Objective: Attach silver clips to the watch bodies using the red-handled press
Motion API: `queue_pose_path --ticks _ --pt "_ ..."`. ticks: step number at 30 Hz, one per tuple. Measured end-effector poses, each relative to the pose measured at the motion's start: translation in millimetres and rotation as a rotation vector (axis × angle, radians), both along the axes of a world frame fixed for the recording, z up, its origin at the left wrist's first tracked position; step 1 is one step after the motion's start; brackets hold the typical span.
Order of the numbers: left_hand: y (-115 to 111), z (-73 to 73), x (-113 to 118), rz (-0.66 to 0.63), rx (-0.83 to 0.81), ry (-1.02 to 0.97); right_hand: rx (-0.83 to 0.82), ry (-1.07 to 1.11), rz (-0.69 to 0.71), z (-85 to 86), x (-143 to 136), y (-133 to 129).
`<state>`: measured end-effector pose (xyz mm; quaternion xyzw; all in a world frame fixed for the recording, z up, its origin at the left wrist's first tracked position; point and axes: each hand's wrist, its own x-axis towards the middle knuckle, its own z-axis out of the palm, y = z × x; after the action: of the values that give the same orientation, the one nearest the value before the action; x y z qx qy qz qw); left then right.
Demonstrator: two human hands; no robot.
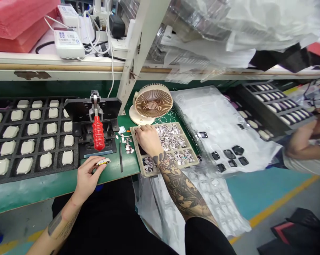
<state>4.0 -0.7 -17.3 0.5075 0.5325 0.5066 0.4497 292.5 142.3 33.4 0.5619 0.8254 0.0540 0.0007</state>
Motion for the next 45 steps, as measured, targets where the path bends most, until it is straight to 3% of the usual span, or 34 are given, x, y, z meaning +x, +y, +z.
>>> queue_pose_path --ticks 4,11,15,18,23,29,38,43,45 --pt "0 -0.6 -2 -0.015 0.011 0.004 0.05 0.181 -0.034 -3.3 11 -10" --pt "0 -1.4 -1 -0.02 -0.07 -0.133 -0.05 0.956 -0.189 6.4 31 -35" --pt "1 6.5 -4 -0.135 -0.035 -0.223 -0.258 1.302 -0.038 14.9 2 -67" --pt "2 9.3 -4 -0.164 -0.072 -0.262 -0.449 1.435 0.083 8.6 -37 -91" --pt "3 6.3 -3 -0.161 -0.143 -0.316 -0.61 1.513 0.155 -11.2 -78 -104" --pt "4 7.3 -4 -0.16 -0.142 -0.302 -0.705 1.46 0.199 -20.8 -85 -101" --pt "6 1.6 -9 -0.195 -0.127 -0.335 -0.621 1.387 0.254 -17.7 -78 -95" --pt "6 1.8 -9 -0.197 -0.11 -0.313 -0.634 1.381 0.245 -24.2 -89 -99" --pt "6 2.6 -9 -0.191 -0.107 -0.317 -0.57 1.386 0.198 -26.1 -95 -104"
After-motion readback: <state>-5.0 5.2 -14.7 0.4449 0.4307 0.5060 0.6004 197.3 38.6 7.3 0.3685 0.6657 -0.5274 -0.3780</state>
